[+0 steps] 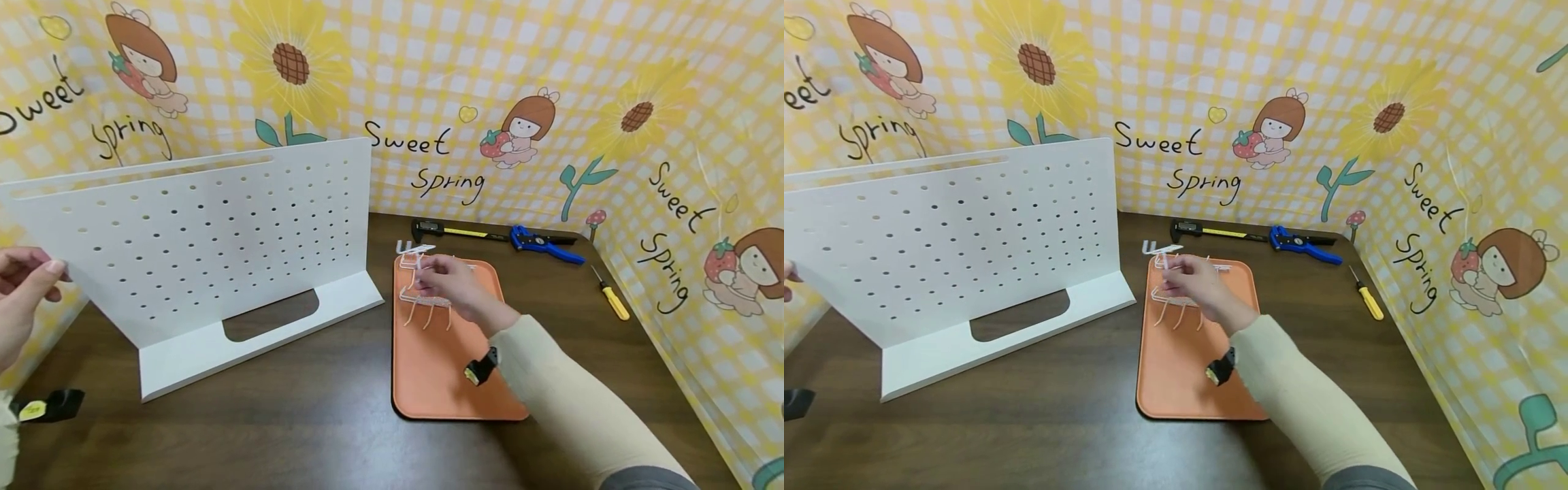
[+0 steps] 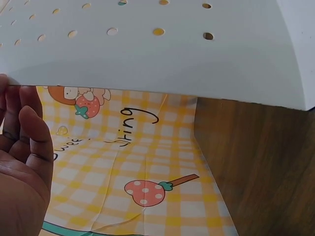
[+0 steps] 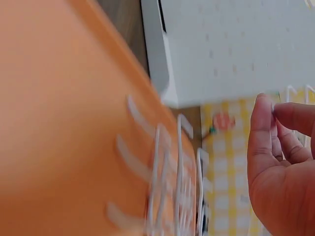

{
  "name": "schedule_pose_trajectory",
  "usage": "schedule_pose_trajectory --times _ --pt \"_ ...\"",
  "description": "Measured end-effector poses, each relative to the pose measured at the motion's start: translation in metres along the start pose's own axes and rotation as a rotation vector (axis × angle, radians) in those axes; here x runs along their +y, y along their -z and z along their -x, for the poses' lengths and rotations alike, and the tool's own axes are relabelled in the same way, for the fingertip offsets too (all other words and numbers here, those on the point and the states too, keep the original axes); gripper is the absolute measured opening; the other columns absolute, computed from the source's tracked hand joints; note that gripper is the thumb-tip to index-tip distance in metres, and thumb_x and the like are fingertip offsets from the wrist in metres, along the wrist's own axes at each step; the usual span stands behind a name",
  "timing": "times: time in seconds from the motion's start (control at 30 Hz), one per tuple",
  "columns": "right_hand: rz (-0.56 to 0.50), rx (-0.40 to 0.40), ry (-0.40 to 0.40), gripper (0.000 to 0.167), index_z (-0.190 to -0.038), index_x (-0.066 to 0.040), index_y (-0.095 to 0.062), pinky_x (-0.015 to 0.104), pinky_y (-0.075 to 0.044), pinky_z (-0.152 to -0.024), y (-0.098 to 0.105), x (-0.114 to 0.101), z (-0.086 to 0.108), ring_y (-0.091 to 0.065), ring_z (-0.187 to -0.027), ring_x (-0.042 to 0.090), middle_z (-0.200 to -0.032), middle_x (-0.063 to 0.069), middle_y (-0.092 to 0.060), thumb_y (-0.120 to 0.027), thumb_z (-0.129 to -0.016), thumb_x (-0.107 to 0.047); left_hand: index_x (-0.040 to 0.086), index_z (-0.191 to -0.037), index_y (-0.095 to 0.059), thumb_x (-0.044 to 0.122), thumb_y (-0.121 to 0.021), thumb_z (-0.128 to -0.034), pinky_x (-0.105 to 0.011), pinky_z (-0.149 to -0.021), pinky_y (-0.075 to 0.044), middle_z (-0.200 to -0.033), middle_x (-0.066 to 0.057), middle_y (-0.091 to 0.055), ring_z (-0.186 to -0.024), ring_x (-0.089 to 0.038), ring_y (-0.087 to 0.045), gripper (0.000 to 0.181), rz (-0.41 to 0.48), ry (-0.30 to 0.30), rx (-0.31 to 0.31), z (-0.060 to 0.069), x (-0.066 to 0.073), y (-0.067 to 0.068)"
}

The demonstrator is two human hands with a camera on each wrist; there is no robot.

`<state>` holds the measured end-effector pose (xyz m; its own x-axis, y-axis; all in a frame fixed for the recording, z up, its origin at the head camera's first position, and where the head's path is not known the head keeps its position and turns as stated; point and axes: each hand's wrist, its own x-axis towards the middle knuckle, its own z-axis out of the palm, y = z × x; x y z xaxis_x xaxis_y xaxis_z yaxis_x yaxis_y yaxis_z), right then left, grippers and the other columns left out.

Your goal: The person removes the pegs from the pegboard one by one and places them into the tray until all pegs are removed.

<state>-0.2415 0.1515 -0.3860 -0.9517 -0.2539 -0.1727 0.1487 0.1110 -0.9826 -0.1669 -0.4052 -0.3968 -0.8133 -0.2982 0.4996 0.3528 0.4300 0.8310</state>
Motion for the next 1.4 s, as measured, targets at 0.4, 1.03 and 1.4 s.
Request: schedule_pose_trajectory --times 0.4,1.03,1.4 --pt "0.134 0.123 -0.126 0.028 -0.127 0.016 -0.048 0.026 -0.059 -0.080 0.076 0.028 0.024 -0.066 -0.086 0.014 -0.101 0.014 -0.063 -0.053 -0.106 -0.002 0.024 -0.101 -0.062 -0.007 -0.055 -0.1025 -0.005 -0.060 -0.042 -0.086 0.015 -0.059 -0.070 -0.001 -0.051 0.032 -0.015 -0.034 0.026 0.001 0.004 -0.004" --pt "0.046 0.104 -0.272 0.014 -0.116 0.012 -0.052 0.024 -0.059 -0.071 0.080 0.060 0.035 -0.064 -0.076 0.011 -0.088 0.006 -0.063 -0.051 -0.105 0.002 0.003 -0.110 -0.068 -0.011 -0.057 -0.0997 -0.008 -0.075 -0.052 -0.096 0.000 -0.065 -0.084 -0.005 -0.065 0.020 0.283 0.003 0.061 0.000 -0.003 -0.005" --pt "0.036 0.074 -0.295 0.017 -0.118 0.013 -0.051 0.024 -0.060 -0.070 0.081 0.067 0.036 -0.066 -0.073 0.009 -0.087 0.006 -0.066 -0.051 -0.105 0.002 0.000 -0.107 -0.069 -0.015 -0.055 -0.0989 -0.009 -0.072 -0.053 -0.095 -0.004 -0.067 -0.083 -0.007 -0.067 0.022 0.426 0.011 0.061 -0.001 -0.003 -0.007"
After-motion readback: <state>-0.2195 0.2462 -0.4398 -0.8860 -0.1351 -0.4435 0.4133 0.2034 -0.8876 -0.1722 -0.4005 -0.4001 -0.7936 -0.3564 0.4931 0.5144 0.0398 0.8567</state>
